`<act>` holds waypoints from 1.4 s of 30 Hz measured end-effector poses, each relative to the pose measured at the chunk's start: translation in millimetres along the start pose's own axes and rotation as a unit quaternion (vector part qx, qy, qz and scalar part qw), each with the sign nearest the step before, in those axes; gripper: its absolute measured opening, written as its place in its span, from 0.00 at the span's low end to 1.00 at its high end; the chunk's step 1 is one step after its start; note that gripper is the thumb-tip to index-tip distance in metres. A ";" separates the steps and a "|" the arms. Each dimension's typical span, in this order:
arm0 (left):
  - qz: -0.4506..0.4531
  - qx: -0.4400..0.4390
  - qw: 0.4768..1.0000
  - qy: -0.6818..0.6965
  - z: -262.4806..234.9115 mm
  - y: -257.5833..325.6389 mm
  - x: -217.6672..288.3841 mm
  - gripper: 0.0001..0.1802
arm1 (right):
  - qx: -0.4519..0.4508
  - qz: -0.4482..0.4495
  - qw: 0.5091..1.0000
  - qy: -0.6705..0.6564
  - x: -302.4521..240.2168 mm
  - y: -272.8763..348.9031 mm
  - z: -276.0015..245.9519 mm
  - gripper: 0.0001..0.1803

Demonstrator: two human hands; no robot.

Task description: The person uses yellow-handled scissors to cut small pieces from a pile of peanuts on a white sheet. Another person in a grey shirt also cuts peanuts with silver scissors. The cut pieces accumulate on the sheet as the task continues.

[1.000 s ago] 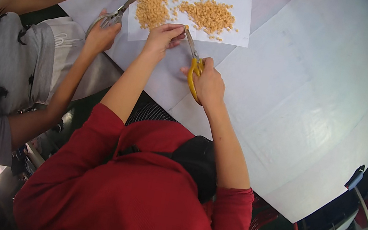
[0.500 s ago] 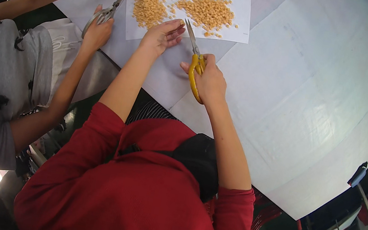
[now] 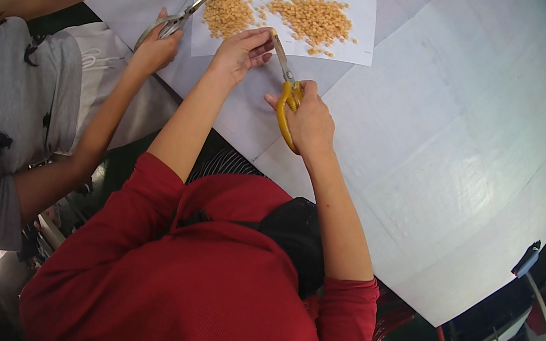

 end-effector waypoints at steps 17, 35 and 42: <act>0.014 0.042 0.999 -0.010 4.7 -11.0 -5.8 0.11 | -0.009 0.035 0.999 -0.023 12.2 -11.4 -5.3 0.38; 0.071 -0.075 0.973 -0.205 7.6 -11.3 32.2 0.17 | -0.003 0.009 1.000 0.004 4.2 -5.1 -8.0 0.40; 0.068 -0.077 0.974 -0.203 10.4 -11.4 32.6 0.17 | 0.007 -0.004 1.000 -0.005 5.4 -6.7 -7.7 0.39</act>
Point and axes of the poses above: each hand's wrist, its own y-axis away from the middle knuckle, its own z-axis out of the palm, x = y × z, the point moved 8 cm from there along -y, towards the middle knuckle, and after that the axes turned 3 degrees about z, right-handed, at the moved point
